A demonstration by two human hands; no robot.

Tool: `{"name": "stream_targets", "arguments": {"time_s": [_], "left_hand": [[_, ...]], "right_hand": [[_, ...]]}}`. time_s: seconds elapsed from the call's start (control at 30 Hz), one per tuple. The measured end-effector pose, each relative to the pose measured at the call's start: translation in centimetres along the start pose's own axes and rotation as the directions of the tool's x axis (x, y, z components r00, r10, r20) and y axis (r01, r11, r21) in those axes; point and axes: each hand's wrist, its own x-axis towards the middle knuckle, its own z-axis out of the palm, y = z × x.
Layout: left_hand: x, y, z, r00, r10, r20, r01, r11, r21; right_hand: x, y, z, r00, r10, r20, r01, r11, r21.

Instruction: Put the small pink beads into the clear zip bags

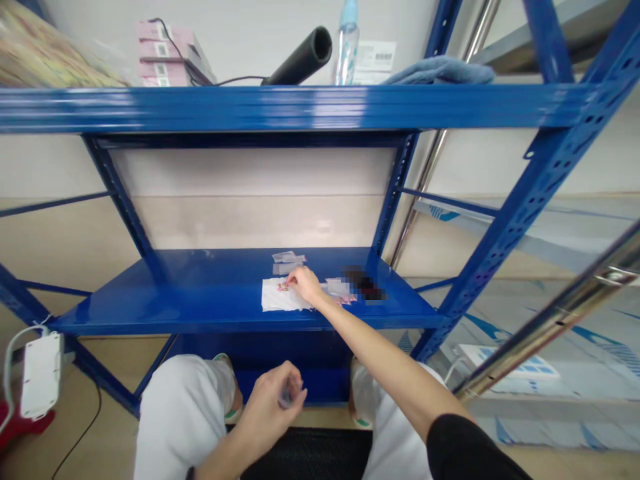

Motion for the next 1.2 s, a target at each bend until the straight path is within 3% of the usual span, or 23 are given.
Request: {"name": "stream_targets", "arguments": {"time_s": [0.17, 0.53, 0.9, 1.2], "left_hand": [[-1.1, 1.6, 0.6, 0.995, -0.003, 0.097, -0.009, 0.992, 0.125], [-0.6, 0.2, 0.2, 0.998, 0.018, 0.067, -0.027, 0.99, 0.14], [-0.5, -0.3, -0.2, 0.999, 0.006, 0.053, -0.011, 0.995, 0.097], [-0.1, -1.7, -0.6, 0.992, -0.031, -0.123, 0.051, 0.985, 0.164]], "right_hand": [[0.3, 0.5, 0.2, 0.998, -0.035, 0.055, 0.038, 0.997, -0.064], [1.2, -0.3, 0.0, 0.991, -0.019, 0.129, 0.042, 0.983, -0.18], [1.9, -1.5, -0.6, 0.992, -0.018, 0.128, 0.047, 0.973, -0.227], [-2.0, -3.1, -3.6, 0.991, 0.134, 0.016, -0.132, 0.986, -0.104]]}}
